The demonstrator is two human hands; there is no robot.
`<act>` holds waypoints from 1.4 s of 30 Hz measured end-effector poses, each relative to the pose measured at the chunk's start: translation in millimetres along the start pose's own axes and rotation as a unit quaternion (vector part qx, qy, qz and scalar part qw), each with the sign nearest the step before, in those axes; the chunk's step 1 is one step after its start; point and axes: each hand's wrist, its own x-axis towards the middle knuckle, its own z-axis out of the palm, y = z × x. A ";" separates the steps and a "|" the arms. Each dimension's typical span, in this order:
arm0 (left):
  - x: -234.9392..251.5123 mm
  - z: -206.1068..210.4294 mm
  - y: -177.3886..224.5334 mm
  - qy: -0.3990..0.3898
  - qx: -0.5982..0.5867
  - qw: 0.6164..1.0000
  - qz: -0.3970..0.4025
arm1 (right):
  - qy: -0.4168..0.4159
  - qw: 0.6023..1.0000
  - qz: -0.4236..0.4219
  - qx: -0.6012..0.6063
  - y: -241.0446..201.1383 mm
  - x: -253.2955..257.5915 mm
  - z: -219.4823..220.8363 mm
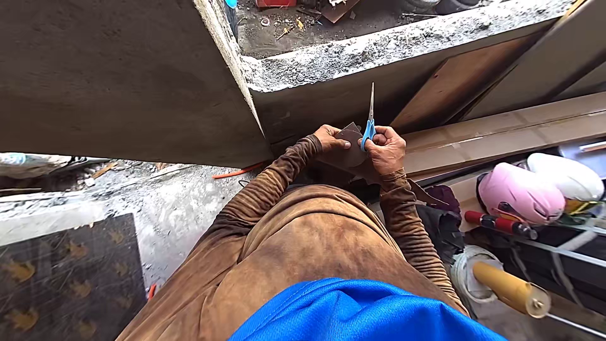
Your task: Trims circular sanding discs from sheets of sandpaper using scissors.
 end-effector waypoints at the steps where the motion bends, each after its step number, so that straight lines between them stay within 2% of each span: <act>1: 0.6 -0.2 -0.2 0.007 0.014 1.000 0.012 | 0.024 0.998 -0.041 0.032 44.7 17.3 8.1; 3: 1.8 -4.2 -0.4 0.006 0.033 0.999 0.039 | 0.025 0.996 -0.059 0.054 77.5 35.2 10.8; 7: 2.6 -19.5 -5.4 -0.020 0.038 0.997 0.065 | -0.051 0.995 -0.033 0.074 76.8 40.1 -31.0; 12: 2.1 -31.3 -15.7 -0.047 0.027 0.995 0.088 | -0.161 0.985 -0.048 -0.047 86.3 32.0 -83.6; 16: 3.2 -35.7 -15.5 -0.067 0.024 0.993 0.096 | -0.289 0.955 -0.040 -0.056 102.2 15.6 -83.0; 19: 3.7 -36.3 -12.0 -0.081 0.023 0.992 0.092 | -0.330 0.942 -0.037 -0.047 111.3 11.8 -74.3; 28: 23.2 -30.4 4.8 -0.132 0.056 0.989 0.042 | -0.357 0.928 -0.101 -0.032 126.6 20.9 -57.0; 42: 29.6 -27.3 5.7 -0.141 0.064 0.988 0.017 | -0.269 0.951 -0.155 0.014 143.8 17.0 -33.1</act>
